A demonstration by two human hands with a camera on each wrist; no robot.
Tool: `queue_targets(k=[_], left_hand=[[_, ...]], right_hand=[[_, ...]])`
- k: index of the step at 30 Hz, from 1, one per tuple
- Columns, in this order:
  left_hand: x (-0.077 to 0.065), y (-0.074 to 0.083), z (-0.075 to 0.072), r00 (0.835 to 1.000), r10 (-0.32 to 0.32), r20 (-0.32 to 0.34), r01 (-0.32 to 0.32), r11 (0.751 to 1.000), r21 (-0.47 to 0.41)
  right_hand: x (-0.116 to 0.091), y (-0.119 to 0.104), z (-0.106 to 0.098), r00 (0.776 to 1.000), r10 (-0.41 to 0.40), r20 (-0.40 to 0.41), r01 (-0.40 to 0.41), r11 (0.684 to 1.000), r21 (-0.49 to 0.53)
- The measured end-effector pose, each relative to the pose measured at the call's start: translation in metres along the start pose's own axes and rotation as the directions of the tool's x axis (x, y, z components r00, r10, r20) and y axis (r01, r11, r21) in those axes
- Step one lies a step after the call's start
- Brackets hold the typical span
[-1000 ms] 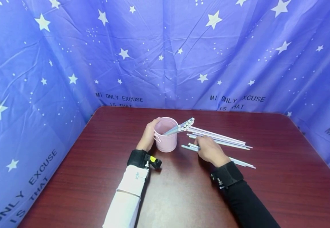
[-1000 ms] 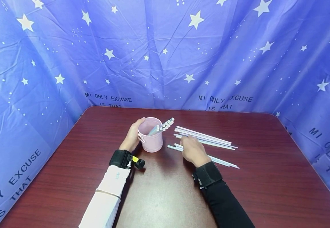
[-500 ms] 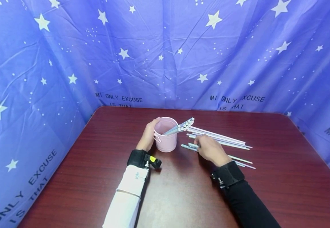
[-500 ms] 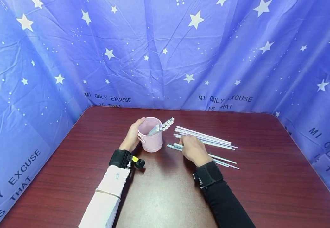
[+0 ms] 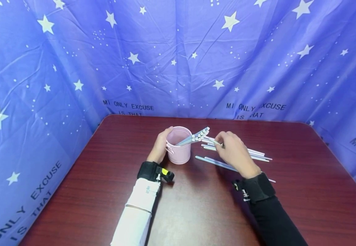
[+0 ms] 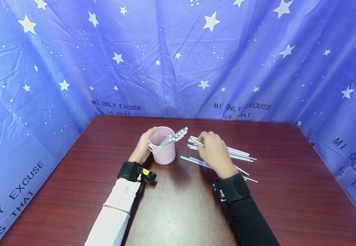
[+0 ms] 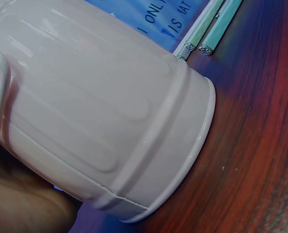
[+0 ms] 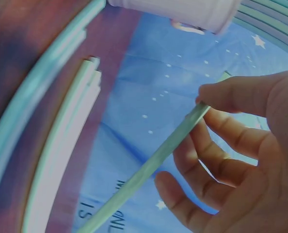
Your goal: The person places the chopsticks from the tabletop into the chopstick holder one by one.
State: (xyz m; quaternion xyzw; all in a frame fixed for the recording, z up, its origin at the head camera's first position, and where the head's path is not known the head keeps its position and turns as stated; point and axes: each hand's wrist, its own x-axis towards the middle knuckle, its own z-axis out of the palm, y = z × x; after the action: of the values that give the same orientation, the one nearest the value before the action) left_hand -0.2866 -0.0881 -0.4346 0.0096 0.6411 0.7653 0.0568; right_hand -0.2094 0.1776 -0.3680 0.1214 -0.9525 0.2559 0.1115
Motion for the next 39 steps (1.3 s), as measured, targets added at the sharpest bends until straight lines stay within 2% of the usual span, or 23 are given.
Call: queue_targets(k=[13,20,26,28,30,34,36,38,39], left_hand=[[0.001,0.0,0.001,1.0,0.001,0.002,-0.001,1.0,-0.018],[0.0,0.0,0.001,1.0,0.005,0.007,-0.005,1.0,-0.013],[0.001,0.0,0.0,1.0,0.004,0.009,-0.004,1.0,-0.013],[0.001,0.0,0.0,1.0,0.002,0.006,-0.002,1.0,-0.014],[0.0,0.001,0.0,1.0,0.003,0.008,-0.003,1.0,-0.016],[0.0,0.0,0.0,1.0,0.009,-0.006,-0.009,1.0,-0.011],[0.0,0.0,0.0,1.0,0.008,-0.008,-0.008,1.0,-0.011],[-0.001,0.001,0.001,1.0,0.003,-0.008,-0.004,1.0,-0.013],[-0.001,0.001,0.001,1.0,0.001,-0.004,-0.001,1.0,-0.017]], right_hand=[[-0.005,-0.016,-0.03,0.979,-0.022,-0.205,0.038,0.996,0.075],[-0.011,-0.023,-0.045,0.939,-0.059,-0.338,0.113,0.983,0.142],[-0.015,-0.029,-0.056,0.894,-0.035,-0.447,0.144,0.966,0.214],[-0.016,-0.031,-0.059,0.871,-0.023,-0.49,0.175,0.948,0.266],[-0.017,-0.033,-0.06,0.845,-0.018,-0.535,0.231,0.914,0.333],[-0.018,-0.037,-0.06,0.798,-0.038,-0.602,0.373,0.816,0.442],[-0.017,-0.039,-0.058,0.789,-0.051,-0.612,0.426,0.764,0.485],[-0.017,-0.042,-0.055,0.795,-0.073,-0.602,0.455,0.728,0.513],[-0.016,-0.043,-0.053,0.802,-0.084,-0.592,0.46,0.72,0.52]])
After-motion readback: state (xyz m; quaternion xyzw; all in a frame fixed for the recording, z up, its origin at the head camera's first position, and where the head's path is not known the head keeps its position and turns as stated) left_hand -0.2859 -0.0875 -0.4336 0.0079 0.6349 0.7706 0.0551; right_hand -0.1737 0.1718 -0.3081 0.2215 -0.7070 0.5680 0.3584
